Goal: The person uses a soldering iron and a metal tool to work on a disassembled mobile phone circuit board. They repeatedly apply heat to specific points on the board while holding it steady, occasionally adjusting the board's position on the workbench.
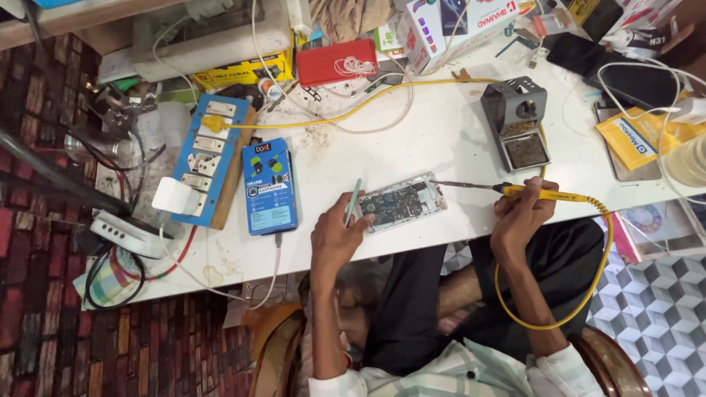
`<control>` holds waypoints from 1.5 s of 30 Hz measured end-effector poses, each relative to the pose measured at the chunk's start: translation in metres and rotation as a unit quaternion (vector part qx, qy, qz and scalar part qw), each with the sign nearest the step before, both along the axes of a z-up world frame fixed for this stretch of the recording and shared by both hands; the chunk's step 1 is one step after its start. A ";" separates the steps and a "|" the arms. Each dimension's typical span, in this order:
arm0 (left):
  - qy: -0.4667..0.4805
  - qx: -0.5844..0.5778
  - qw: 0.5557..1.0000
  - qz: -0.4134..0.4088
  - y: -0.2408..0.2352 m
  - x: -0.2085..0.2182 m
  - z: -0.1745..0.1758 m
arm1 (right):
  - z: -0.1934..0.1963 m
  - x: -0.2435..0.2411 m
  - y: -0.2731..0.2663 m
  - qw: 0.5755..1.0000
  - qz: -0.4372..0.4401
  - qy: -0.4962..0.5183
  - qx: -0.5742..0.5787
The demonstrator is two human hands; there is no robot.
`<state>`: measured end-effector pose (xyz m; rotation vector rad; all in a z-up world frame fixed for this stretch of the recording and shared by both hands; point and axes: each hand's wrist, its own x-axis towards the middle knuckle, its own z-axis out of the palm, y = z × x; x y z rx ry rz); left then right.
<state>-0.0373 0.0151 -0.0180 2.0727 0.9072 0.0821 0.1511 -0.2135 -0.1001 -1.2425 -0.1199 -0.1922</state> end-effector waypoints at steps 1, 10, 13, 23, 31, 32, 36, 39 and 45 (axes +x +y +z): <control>0.010 0.002 1.000 -0.005 0.002 -0.001 0.001 | -0.001 -0.001 -0.001 1.000 0.001 -0.002 0.002; 0.012 -0.008 1.000 0.000 0.006 0.000 0.004 | -0.013 0.004 -0.002 0.999 -0.012 0.001 0.032; -0.006 0.007 1.000 -0.010 0.005 -0.001 0.003 | -0.017 0.005 -0.003 0.999 -0.006 0.007 0.041; 0.058 0.026 0.997 -0.051 0.015 0.005 0.003 | -0.024 0.008 -0.005 0.997 -0.013 0.011 0.070; 0.024 0.035 0.998 -0.055 0.013 0.001 -0.001 | -0.018 0.002 -0.006 0.998 -0.028 0.012 0.059; 0.010 0.044 0.997 -0.058 0.015 0.001 -0.001 | -0.017 0.001 -0.007 0.997 -0.033 0.013 0.061; 0.034 0.008 0.998 -0.060 0.019 0.000 -0.006 | -0.022 0.002 -0.010 0.997 -0.031 0.023 0.060; 0.020 0.013 0.998 -0.064 0.025 0.002 -0.003 | -0.025 0.005 -0.010 0.995 -0.053 0.025 0.076; -0.007 0.019 0.997 -0.077 0.023 -0.002 0.000 | -0.030 0.004 -0.015 0.991 -0.055 0.053 0.107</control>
